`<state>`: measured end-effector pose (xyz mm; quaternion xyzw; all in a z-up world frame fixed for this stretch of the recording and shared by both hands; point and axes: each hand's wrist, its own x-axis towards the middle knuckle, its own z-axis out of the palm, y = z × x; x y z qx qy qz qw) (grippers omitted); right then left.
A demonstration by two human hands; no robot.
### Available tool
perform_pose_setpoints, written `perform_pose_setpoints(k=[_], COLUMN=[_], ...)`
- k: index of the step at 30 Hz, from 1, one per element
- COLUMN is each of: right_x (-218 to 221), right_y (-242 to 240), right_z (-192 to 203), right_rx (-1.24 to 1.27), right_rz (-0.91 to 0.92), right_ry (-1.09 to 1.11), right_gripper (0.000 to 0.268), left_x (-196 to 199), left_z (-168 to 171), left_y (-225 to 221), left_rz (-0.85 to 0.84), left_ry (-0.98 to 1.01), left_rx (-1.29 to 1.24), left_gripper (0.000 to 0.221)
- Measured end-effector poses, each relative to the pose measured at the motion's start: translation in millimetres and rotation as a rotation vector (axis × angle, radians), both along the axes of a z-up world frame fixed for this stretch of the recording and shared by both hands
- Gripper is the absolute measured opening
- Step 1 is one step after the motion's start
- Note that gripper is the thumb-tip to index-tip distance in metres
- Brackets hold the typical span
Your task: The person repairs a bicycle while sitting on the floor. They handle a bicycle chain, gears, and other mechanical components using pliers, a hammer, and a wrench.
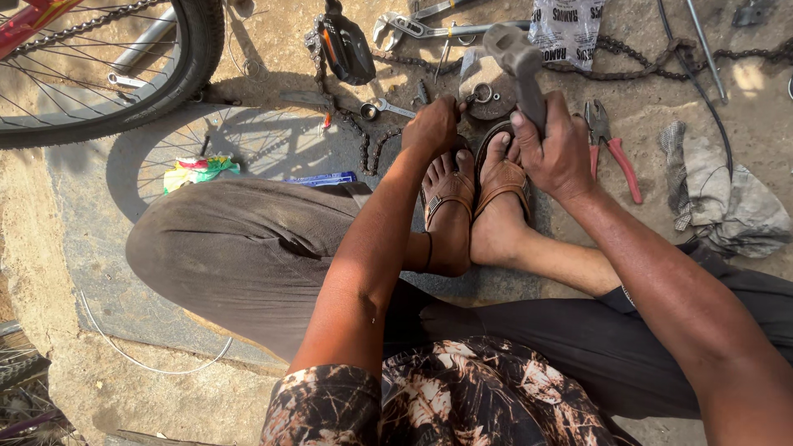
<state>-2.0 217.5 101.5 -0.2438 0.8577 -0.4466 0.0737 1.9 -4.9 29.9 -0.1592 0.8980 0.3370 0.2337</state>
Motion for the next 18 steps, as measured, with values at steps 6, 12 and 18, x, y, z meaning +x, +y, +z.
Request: perform_pose_setpoints(k=[6, 12, 18], right_x=[-11.8, -8.5, -3.7], right_y=[-9.9, 2.2, 16.9], right_z=[-11.1, -11.3, -33.5], right_rx=[0.576, 0.311, 0.333], right_rz=[-0.014, -0.034, -0.139], right_ry=[-0.173, -0.091, -0.280], right_gripper=[0.043, 0.042, 0.043], left_x=[-3.2, -0.7, -17.2], left_z=[-3.4, -30.5, -65.2], left_y=[4.9, 2.2, 5.9], left_rz=[0.011, -0.033, 0.182], left_ry=[-0.018, 0.137, 0.008], left_rx=[-0.029, -0.051, 0.221], left_gripper=[0.039, 0.037, 0.051])
